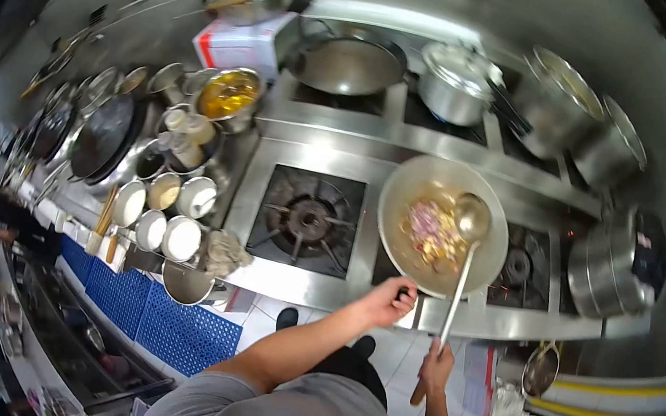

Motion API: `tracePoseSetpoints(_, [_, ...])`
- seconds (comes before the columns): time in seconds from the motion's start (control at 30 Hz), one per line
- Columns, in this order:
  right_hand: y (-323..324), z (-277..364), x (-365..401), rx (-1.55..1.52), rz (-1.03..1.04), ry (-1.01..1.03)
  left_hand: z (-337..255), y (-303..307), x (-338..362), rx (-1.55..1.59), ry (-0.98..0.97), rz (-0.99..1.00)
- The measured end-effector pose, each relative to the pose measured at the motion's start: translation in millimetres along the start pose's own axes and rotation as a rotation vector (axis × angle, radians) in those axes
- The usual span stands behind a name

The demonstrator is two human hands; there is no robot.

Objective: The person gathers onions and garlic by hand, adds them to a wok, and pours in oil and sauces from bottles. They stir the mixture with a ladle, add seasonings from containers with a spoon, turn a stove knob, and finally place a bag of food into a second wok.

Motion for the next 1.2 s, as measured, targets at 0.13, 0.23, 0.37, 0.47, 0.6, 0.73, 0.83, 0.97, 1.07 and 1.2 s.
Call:
tracePoseSetpoints(0.13, [-28.6,106.6,34.2,-0.32,0.263,-0.006,-12.1,-10.0,36.2,-0.112,-0.056,0.007])
tracePoseSetpoints(0.23, [-84.1,227.8,53.7,-0.413,0.499,0.069,-17.2,21.7,92.5,-0.261,-0.014,-0.068])
tracePoseSetpoints(0.37, [-206.4,346.0,63.8,-0.329,0.713,0.137,-58.8,57.5,217.4,-0.553,-0.169,-0.064])
tracePoseSetpoints(0.47, [-321.6,391.8,31.9,0.011,0.679,0.292,-105.1,72.7,316.1,-0.59,-0.369,-0.033])
tracePoseSetpoints(0.6, [-451.0,423.4,-20.7,0.267,0.68,0.412,-142.1,75.5,435.8,-0.561,-0.709,-0.044])
tracePoseSetpoints(0.73, [-514.0,441.5,-38.1,0.497,0.526,0.421,-149.0,84.5,513.7,-0.486,-1.027,-0.11])
tracePoseSetpoints(0.83, [-540.1,440.8,-46.3,0.463,0.629,0.357,-149.2,102.4,544.3,-0.396,-1.166,-0.093])
tracePoseSetpoints(0.97, [-557.5,446.3,-36.1,0.155,0.862,0.091,-152.2,111.2,571.1,-0.358,-1.276,-0.118])
tracePoseSetpoints(1.07, [-558.6,448.4,-23.8,-0.161,1.064,-0.263,-157.7,104.3,585.4,-0.353,-1.323,-0.127])
tracePoseSetpoints(1.2, [-553.6,454.6,-13.0,-0.436,1.184,-0.463,-166.7,95.7,590.7,-0.396,-1.352,-0.123])
Point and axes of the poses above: each hand's wrist, its own x-axis away from the middle knuckle, its own y-axis out of the back of the hand, z = x × y, the point moved 6 cm from there along -x, towards the middle knuckle, and after that the axes turned 3 degrees about -y, right-handed, at the moved point
